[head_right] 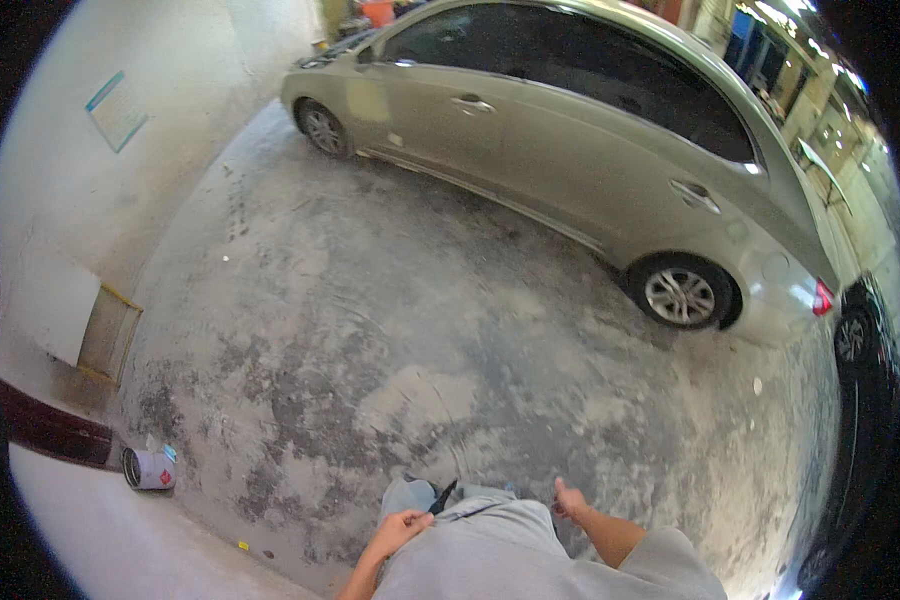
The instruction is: The person removes a green protective sheet from a black car, then sits on the floor and uses a heat gun to apply heat to the rear wheel arch area. The person repeatedly moves the heat gun along the yellow masking tape line and touches the panel with their hand.
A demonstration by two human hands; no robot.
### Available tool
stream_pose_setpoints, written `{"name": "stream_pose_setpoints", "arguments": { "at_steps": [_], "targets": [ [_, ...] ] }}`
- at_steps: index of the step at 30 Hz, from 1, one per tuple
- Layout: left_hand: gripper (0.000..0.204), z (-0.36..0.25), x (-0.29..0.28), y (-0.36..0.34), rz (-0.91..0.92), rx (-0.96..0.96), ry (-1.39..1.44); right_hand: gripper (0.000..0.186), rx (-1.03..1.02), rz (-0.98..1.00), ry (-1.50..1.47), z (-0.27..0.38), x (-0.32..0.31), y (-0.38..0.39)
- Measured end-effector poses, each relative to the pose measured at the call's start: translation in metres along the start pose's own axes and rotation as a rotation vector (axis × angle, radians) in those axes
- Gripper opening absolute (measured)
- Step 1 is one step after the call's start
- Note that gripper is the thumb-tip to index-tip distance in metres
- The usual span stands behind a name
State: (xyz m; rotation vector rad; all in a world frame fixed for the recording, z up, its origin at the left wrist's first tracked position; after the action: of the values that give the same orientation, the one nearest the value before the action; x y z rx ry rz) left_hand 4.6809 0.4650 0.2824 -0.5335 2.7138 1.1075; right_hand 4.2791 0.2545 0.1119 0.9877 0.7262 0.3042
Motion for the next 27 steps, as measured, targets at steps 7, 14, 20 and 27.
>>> {"name": "stream_pose_setpoints", "arguments": {
  "at_steps": [7,14,20,27],
  "targets": [
    [0.036,0.048,-0.105,-0.072,0.080,-0.183,0.348,0.053,-0.481,-0.005,0.139,0.331,0.142,-0.027],
    [0.031,0.015,-0.273,-0.160,0.196,0.086,0.298,0.047,-0.958,0.531,1.035,0.493,0.358,0.118],
    [0.035,0.036,-0.399,-0.202,0.319,-0.041,0.427,0.048,-0.987,0.609,1.153,0.576,0.458,0.196],
    [0.034,0.067,-0.546,-0.241,0.153,-0.121,0.524,0.047,-1.121,0.671,1.086,0.678,0.600,0.218]
  ]
}}
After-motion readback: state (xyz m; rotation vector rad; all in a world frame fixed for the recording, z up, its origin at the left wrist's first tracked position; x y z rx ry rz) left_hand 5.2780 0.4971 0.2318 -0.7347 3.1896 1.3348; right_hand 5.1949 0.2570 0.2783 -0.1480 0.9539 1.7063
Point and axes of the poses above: each hand's wrist, its own y-axis away from the middle knuckle, its own x-axis out of the palm, z = x × y, the point moved 7 cm from there along -y, towards the middle knuckle, and after that the axes turned 6 degrees about -z, right-handed, at the moved point
